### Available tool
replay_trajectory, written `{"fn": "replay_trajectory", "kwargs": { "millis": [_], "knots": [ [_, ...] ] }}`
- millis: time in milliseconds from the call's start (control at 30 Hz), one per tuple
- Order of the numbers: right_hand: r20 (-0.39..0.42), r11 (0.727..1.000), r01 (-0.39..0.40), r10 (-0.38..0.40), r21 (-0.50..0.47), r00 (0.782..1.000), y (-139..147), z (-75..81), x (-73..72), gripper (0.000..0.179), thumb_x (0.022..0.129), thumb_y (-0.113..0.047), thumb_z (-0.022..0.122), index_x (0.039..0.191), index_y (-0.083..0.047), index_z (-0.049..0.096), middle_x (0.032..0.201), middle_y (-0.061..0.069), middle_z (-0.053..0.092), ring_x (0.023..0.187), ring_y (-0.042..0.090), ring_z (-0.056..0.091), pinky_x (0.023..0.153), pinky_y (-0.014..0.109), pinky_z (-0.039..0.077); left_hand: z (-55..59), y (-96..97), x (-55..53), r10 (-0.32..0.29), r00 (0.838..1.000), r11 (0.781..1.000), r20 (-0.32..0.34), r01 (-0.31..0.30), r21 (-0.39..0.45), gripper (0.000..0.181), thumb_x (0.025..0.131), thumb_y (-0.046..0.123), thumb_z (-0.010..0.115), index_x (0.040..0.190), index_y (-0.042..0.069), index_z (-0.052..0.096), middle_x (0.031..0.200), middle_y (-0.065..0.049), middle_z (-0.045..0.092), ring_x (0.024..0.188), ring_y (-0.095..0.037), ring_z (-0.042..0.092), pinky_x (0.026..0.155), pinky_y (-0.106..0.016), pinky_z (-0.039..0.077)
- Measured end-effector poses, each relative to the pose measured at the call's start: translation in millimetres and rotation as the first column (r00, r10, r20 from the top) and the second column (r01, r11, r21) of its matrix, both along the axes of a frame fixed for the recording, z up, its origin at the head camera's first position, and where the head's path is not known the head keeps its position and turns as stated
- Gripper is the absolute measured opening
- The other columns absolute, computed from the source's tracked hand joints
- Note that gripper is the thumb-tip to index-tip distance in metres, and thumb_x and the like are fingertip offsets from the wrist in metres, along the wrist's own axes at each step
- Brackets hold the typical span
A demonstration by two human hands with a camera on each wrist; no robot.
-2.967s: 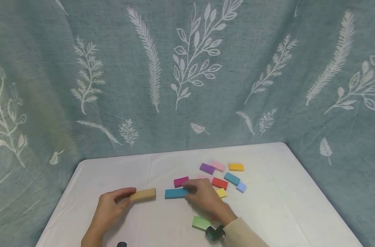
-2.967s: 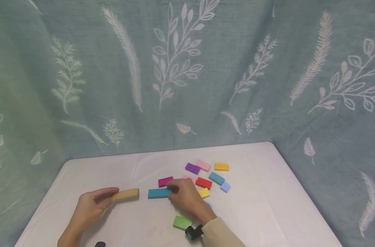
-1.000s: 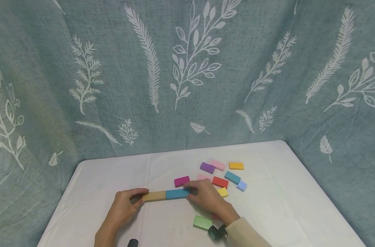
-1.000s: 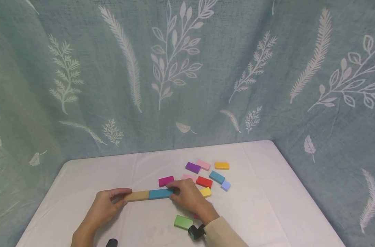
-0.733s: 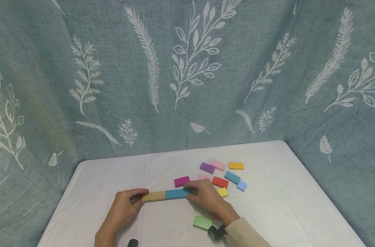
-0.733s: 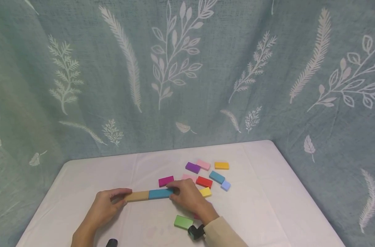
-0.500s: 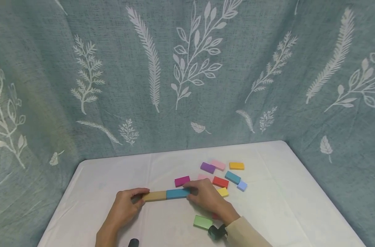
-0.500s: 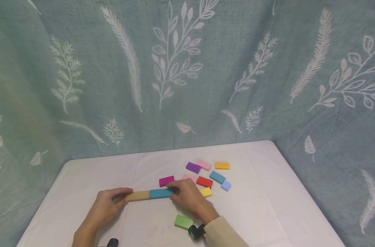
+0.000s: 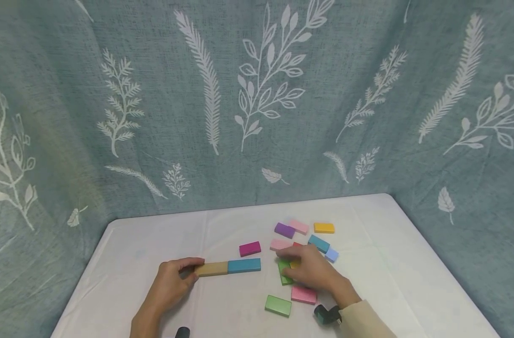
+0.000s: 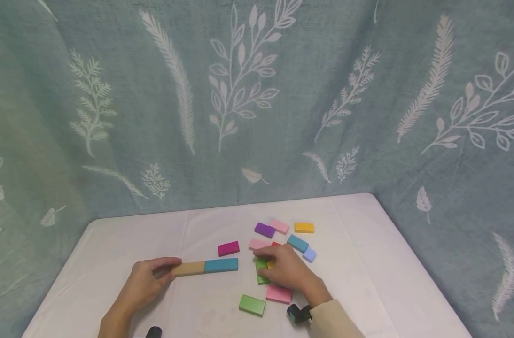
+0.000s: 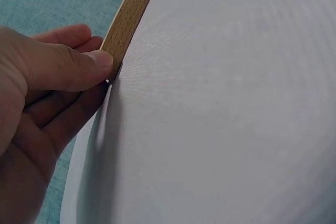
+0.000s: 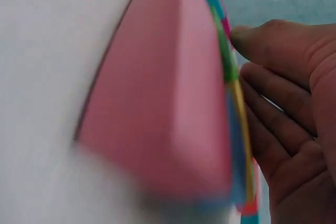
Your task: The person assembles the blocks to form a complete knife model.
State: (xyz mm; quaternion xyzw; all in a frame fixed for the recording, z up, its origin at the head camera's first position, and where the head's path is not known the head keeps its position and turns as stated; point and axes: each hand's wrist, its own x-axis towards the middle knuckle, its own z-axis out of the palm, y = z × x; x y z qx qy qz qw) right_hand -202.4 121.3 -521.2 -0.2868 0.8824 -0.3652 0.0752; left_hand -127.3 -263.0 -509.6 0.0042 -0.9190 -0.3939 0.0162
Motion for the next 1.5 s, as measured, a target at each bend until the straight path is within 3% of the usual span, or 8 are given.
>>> {"fn": "replay_trajectory", "kwargs": {
  "millis": [233,667,967,1200,1367,1500],
  "knots": [
    [0.024,0.999,0.05,-0.05,-0.011,0.998,29.2,-3.2,7.4,0.04,0.093,-0.019,0.086,0.133,-0.021,0.08,0.127,-0.018,0.079,0.122,0.009,0.071,0.112,0.045,0.061,0.6,-0.6,0.8,0.006,1.0,1.0,0.002,-0.006,0.003,0.035,0.091,-0.008,0.08,0.122,0.007,0.082,0.126,-0.01,0.081,0.128,-0.037,0.073,0.116,-0.058,0.056],
    [0.041,0.978,0.209,-0.209,-0.004,0.977,66.8,-2.3,19.6,0.038,0.091,-0.012,0.088,0.127,-0.022,0.082,0.121,-0.015,0.081,0.123,0.015,0.075,0.11,0.044,0.063,0.2,-0.5,1.8,0.019,1.0,1.0,0.001,-0.019,0.011,0.036,0.09,-0.008,0.081,0.122,0.008,0.082,0.126,-0.01,0.081,0.129,-0.036,0.073,0.116,-0.058,0.056],
    [0.053,0.975,0.22,-0.219,-0.018,0.974,73.2,-4.3,17.8,0.038,0.093,-0.008,0.083,0.127,-0.024,0.082,0.122,-0.015,0.081,0.124,0.016,0.075,0.109,0.042,0.063,-1.5,-0.8,2.4,0.019,1.0,1.0,-0.007,-0.019,0.019,0.036,0.09,-0.009,0.08,0.122,0.007,0.082,0.126,-0.009,0.082,0.127,-0.035,0.074,0.115,-0.056,0.057],
    [0.061,0.983,0.184,-0.183,-0.001,0.981,74.5,-3.3,18.6,0.039,0.093,-0.012,0.086,0.13,-0.023,0.081,0.125,-0.016,0.079,0.128,0.018,0.073,0.112,0.047,0.061,-1.6,-0.5,2.4,0.018,1.0,1.0,-0.016,-0.017,0.011,0.037,0.09,-0.01,0.081,0.122,0.008,0.082,0.125,-0.009,0.082,0.127,-0.034,0.074,0.115,-0.054,0.057],
    [0.043,0.989,0.148,-0.147,-0.019,0.988,73.1,-3.7,19.0,0.04,0.092,-0.011,0.087,0.13,-0.022,0.081,0.125,-0.017,0.079,0.125,0.014,0.073,0.111,0.043,0.062,-0.6,-0.2,2.3,0.023,1.0,1.0,-0.015,-0.023,0.007,0.036,0.089,-0.01,0.081,0.121,0.007,0.082,0.125,-0.009,0.082,0.126,-0.035,0.074,0.115,-0.055,0.057],
    [0.037,0.984,0.173,-0.172,-0.031,0.984,69.8,-0.2,17.8,0.038,0.091,-0.008,0.087,0.126,-0.023,0.082,0.122,-0.016,0.08,0.121,0.012,0.075,0.108,0.039,0.064,-1.5,-0.4,1.7,0.015,1.0,1.0,-0.019,-0.015,0.005,0.036,0.089,-0.009,0.081,0.122,0.007,0.082,0.124,-0.008,0.082,0.127,-0.034,0.074,0.115,-0.055,0.057]
  ]
}}
